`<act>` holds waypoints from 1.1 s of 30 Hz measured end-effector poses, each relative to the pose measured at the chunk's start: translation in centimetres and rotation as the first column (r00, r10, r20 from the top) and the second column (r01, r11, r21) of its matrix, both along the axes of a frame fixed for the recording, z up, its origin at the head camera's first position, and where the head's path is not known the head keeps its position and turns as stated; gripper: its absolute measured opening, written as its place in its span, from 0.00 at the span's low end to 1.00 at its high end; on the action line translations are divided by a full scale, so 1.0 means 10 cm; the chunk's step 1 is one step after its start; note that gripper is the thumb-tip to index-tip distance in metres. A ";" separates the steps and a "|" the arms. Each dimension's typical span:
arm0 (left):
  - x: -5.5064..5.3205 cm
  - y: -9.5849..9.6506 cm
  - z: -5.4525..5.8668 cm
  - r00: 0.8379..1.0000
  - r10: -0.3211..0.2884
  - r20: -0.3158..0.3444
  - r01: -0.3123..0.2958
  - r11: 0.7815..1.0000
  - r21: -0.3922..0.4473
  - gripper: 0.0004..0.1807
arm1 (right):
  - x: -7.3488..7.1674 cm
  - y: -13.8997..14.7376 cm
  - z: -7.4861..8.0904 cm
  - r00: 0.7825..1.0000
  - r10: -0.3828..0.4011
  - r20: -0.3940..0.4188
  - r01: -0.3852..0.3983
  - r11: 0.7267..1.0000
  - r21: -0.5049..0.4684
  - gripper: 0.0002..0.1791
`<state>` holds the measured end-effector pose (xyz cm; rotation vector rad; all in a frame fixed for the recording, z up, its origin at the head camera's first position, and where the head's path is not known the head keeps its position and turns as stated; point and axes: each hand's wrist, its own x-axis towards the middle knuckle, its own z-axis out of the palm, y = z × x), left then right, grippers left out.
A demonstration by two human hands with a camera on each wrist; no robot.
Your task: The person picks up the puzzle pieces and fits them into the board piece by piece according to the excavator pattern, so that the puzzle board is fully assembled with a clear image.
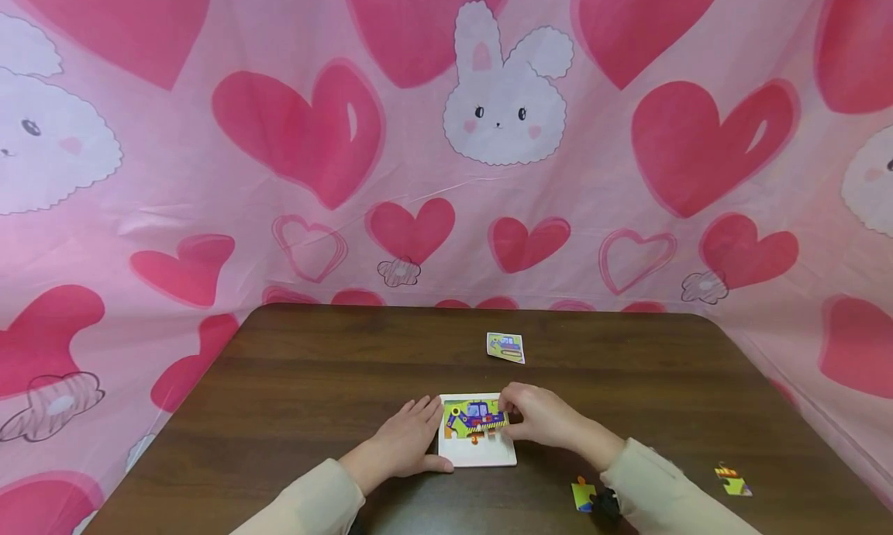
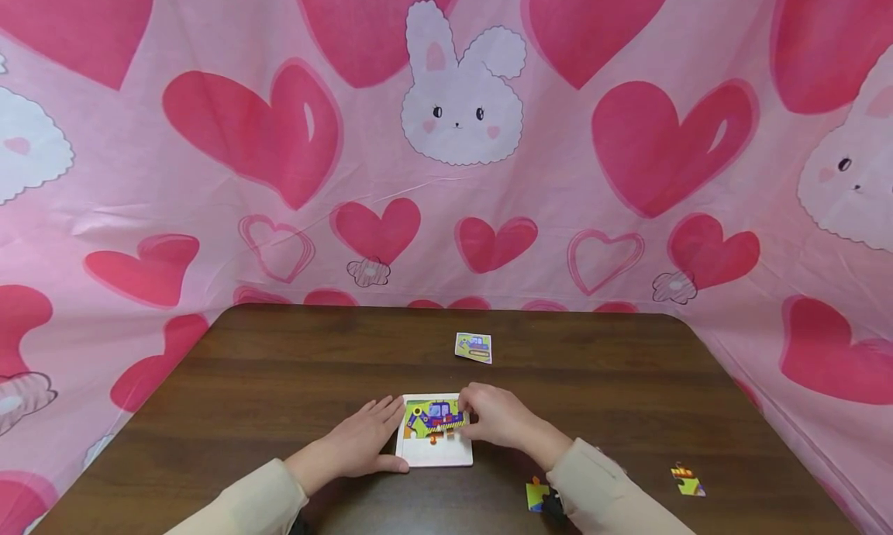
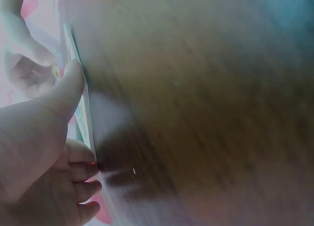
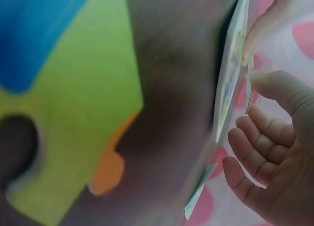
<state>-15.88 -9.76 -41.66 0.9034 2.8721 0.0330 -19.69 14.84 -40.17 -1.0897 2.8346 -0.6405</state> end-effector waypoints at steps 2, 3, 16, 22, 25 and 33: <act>0.00 0.00 0.00 1.000 0.001 0.004 -0.001 1.000 0.000 0.49 | 0.00 -0.01 -0.02 1.000 -0.003 0.004 0.003 1.000 0.010 0.14; 0.00 0.00 0.00 1.000 0.002 0.007 -0.002 1.000 0.000 0.49 | -0.01 -0.02 -0.03 1.000 -0.006 0.007 0.006 1.000 0.014 0.14; 0.00 0.00 0.00 1.000 0.000 0.010 0.000 1.000 0.003 0.49 | -0.03 -0.07 -0.09 0.999 -0.029 0.040 0.028 0.999 0.047 0.14; 0.01 0.00 0.03 1.000 -0.009 -0.002 0.009 1.000 0.005 0.48 | -0.03 -0.06 -0.08 0.998 0.003 0.062 -0.006 0.999 0.045 0.12; 0.01 0.00 0.03 1.000 -0.014 -0.003 0.014 1.000 0.004 0.48 | -0.03 -0.04 -0.06 0.997 0.059 0.059 -0.061 0.997 0.037 0.09; 0.01 0.00 0.02 1.000 -0.015 -0.004 0.015 1.000 0.001 0.48 | 0.00 -0.04 0.00 0.989 0.111 0.094 -0.117 0.991 0.068 0.06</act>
